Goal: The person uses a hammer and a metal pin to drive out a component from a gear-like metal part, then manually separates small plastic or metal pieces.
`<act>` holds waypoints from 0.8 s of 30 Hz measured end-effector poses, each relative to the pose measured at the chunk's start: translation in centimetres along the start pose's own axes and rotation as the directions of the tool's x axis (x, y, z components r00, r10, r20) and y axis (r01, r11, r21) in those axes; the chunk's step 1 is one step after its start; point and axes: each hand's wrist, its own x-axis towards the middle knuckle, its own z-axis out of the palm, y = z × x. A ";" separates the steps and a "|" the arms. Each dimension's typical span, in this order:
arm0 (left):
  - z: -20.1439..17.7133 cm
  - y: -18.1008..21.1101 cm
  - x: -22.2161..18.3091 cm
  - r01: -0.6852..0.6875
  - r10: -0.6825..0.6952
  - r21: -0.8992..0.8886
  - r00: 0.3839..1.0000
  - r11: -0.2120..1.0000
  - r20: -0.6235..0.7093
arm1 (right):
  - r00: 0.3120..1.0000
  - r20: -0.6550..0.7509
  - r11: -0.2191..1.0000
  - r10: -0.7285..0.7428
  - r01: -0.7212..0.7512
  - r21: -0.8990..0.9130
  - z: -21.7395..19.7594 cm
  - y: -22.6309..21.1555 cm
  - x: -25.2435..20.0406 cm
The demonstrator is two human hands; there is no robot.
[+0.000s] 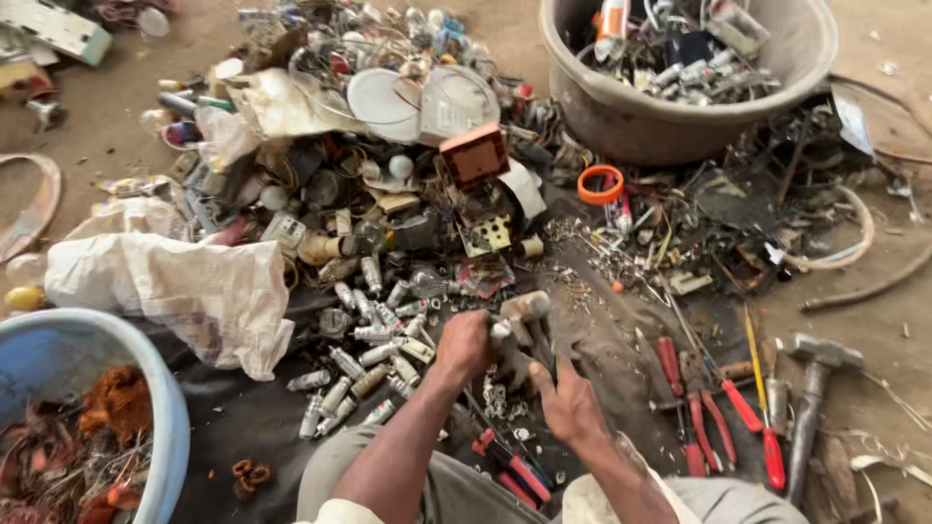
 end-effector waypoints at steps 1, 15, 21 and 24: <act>-0.1 -0.1 0.0 -0.053 0.054 0.034 0.998 0.998 -0.033 | 0.997 0.048 0.997 0.057 -0.055 -0.047 0.3 -0.2 0.5; -0.4 1.8 -1.1 0.192 -0.193 0.016 0.978 0.981 0.079 | 0.929 0.289 0.902 0.233 -0.317 0.293 -0.8 -1.0 -0.4; -0.2 1.9 -1.2 0.218 -0.214 -0.126 0.976 0.968 0.049 | 0.938 -0.180 0.806 -0.296 0.346 0.480 -5.2 -2.7 -2.1; 0.1 1.7 -1.0 0.269 -0.259 -0.137 0.962 0.953 0.082 | 0.778 -0.490 0.692 -0.393 0.601 0.399 -5.0 -2.5 -2.4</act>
